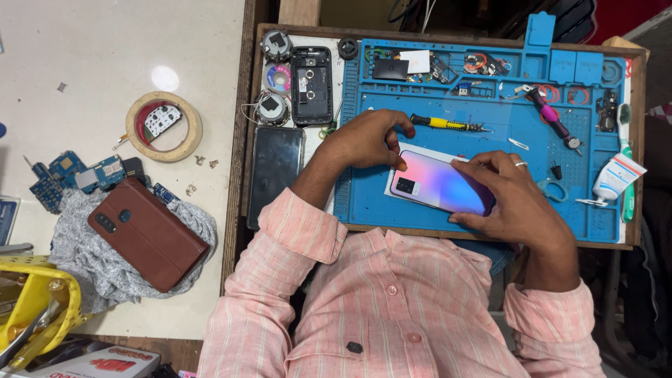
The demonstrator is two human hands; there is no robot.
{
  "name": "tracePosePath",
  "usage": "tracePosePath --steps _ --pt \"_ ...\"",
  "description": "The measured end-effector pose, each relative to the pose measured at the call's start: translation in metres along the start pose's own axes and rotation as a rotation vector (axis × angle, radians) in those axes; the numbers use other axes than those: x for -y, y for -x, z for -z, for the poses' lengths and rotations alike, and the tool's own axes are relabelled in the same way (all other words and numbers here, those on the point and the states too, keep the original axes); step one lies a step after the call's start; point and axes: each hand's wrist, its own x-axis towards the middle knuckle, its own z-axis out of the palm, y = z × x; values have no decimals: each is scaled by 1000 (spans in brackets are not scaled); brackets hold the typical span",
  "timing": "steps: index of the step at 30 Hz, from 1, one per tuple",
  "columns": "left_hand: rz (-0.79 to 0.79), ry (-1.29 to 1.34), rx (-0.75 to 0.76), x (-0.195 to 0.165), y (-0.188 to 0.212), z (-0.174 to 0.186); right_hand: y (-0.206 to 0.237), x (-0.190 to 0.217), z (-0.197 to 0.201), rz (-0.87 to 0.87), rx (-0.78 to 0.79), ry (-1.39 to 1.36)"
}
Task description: The person removes a black adhesive strip from the back of a disassembled smartphone, then applies glue from a tube along the edges of the phone's back cover. They place the cover onto the phone body and press it into place. The person then picks up a purple smartphone and applies glue to its edges as well.
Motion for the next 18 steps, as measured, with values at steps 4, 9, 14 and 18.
tracePosePath --steps 4,9,14,18 --pt "-22 -27 -6 1 0 -1 -2 9 -2 -23 -21 44" --pt "-21 -38 -1 0 0 0 -5 15 -6 33 -125 88" --pt "-124 -12 -24 1 0 4 -4 10 -15 63 -264 72" --pt "-174 249 -117 3 -3 1 2 -6 -15 6 -352 -126"
